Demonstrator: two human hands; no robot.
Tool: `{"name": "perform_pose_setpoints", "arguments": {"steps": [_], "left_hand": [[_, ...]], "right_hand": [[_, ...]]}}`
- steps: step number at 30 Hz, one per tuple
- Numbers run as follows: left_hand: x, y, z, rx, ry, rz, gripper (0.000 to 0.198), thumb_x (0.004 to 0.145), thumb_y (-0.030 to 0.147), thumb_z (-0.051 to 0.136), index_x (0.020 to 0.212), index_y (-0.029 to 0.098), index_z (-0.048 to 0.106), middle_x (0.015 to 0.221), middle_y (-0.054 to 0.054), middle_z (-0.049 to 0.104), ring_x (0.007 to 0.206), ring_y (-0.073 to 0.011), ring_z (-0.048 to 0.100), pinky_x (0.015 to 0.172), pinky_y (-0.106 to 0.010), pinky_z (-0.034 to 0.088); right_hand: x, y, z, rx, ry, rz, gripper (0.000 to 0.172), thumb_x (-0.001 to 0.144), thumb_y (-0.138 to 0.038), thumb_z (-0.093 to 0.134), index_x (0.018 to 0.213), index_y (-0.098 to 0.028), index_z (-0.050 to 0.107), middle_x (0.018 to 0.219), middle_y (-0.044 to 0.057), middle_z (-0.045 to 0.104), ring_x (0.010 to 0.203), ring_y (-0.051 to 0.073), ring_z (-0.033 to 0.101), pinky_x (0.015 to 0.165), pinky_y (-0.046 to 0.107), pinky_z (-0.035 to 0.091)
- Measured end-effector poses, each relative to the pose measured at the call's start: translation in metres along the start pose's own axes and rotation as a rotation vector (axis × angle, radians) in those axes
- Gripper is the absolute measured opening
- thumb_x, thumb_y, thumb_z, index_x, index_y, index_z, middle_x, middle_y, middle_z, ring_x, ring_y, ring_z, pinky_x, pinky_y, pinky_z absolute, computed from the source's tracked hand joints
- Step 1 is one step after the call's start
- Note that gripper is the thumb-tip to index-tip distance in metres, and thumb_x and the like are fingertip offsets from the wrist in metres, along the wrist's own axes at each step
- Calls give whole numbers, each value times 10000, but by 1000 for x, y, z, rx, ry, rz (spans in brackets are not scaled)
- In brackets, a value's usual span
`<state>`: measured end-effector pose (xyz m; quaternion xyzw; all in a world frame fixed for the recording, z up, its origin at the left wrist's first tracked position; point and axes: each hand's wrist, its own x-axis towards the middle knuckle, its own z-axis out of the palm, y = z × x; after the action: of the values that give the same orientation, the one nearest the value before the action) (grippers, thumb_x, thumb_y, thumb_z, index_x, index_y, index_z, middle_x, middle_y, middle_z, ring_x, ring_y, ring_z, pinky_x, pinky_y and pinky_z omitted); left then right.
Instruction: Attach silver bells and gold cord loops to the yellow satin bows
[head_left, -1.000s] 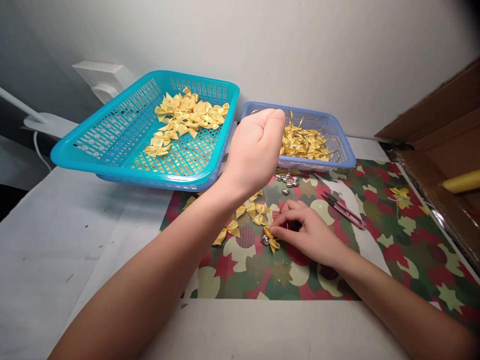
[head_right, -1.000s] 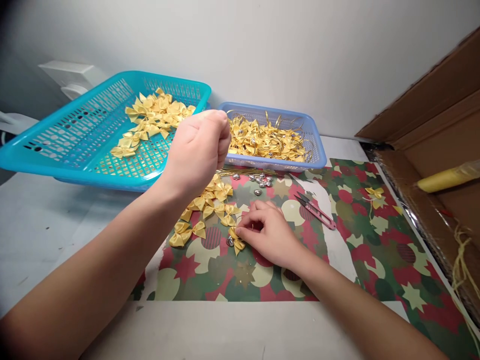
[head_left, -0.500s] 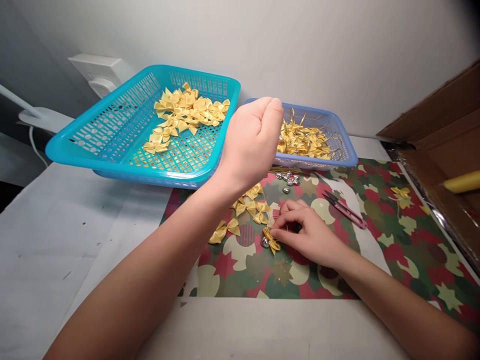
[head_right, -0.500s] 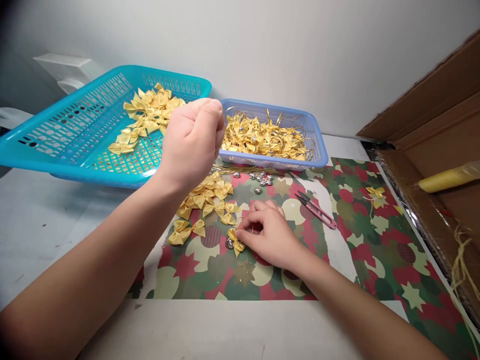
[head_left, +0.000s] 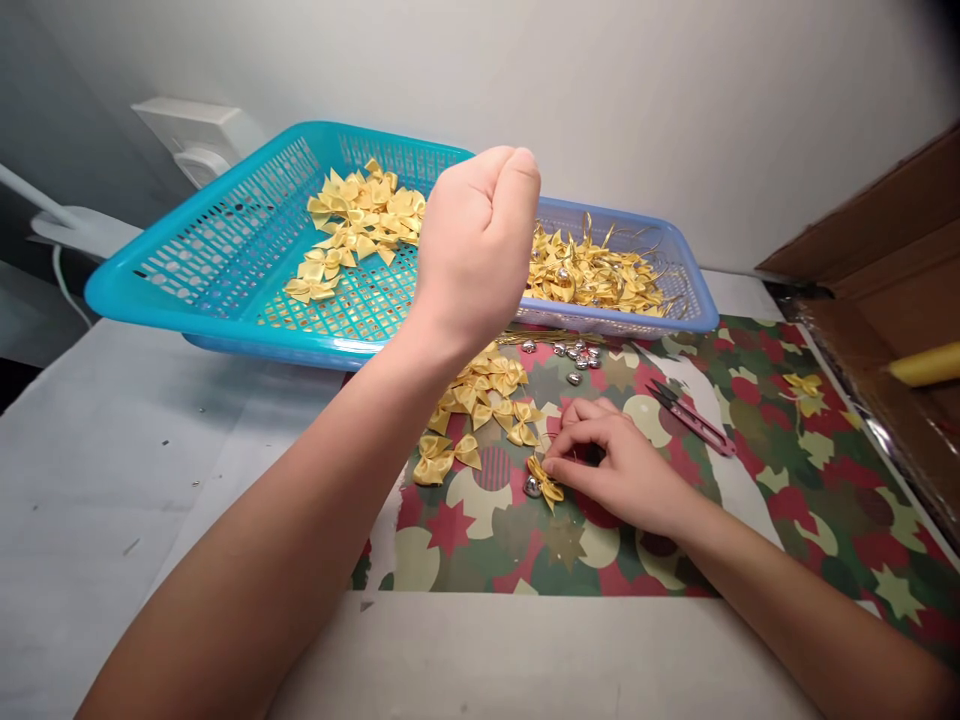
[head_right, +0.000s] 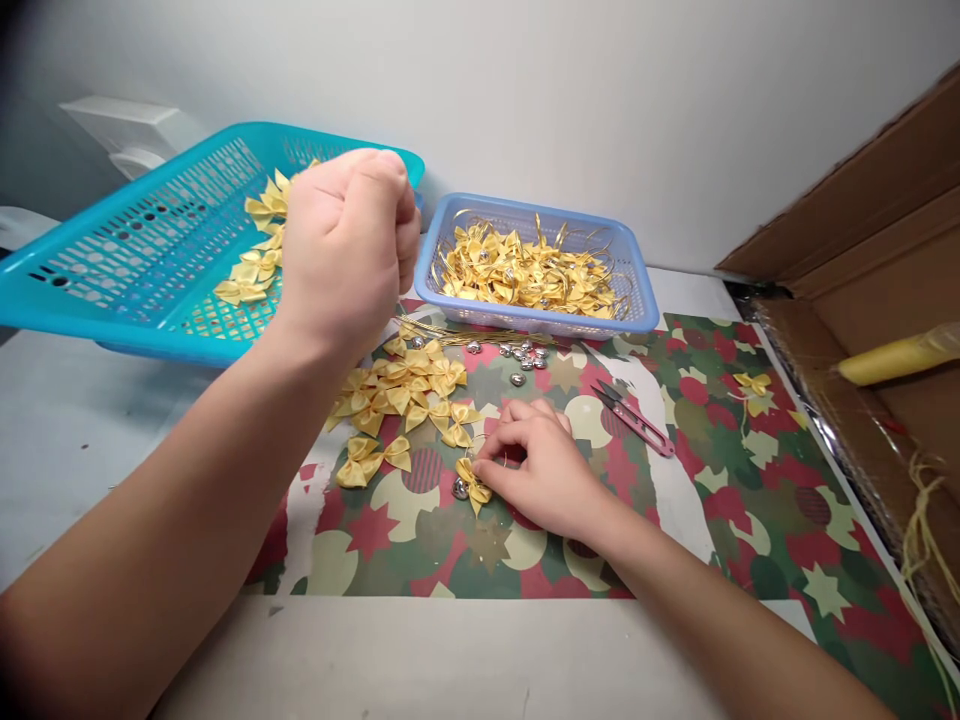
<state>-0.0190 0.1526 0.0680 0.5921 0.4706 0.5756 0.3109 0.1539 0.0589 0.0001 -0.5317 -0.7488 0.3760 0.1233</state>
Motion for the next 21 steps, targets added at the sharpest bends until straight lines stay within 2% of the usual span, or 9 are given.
{"name": "perform_pose_setpoints", "arguments": {"steps": [3,11,16,19,21], "left_hand": [[2,1,-1,-2,85,47,412,913,267,399,523,245,270,455,33,259,448,-154,301,496,-330,209],[5,15,-6,-74,126,116,438,936,168,373,529,234,225,495,29,188,504,-133,267,495,-317,205],[6,29,-16,-133,177,150,460,904,69,329,479,233,269,539,11,257,526,-105,275,473,-303,215],[7,32,-17,-126,216,152,456,907,76,330,483,231,266,543,10,278,524,-101,282,462,-293,213],[6,31,-16,-101,194,128,447,911,93,334,490,228,265,535,17,261,512,-99,277,461,-286,206]], "right_hand": [[0,0,0,-7,-4,-5,147,791,-242,654,660,-241,720,733,9,466,845,212,461,827,389,352],[-1,0,-1,-22,-14,-2,154,790,-230,642,652,-230,710,739,15,474,849,213,463,809,380,366],[-1,1,-1,-23,-22,-2,161,795,-238,628,653,-229,704,744,17,474,847,216,465,806,387,369],[0,2,-1,-35,-27,-8,160,793,-241,630,650,-228,702,751,21,485,855,219,469,809,389,373],[0,2,-1,-43,-38,-6,159,794,-251,635,656,-228,709,759,24,495,864,223,471,810,390,375]]}}
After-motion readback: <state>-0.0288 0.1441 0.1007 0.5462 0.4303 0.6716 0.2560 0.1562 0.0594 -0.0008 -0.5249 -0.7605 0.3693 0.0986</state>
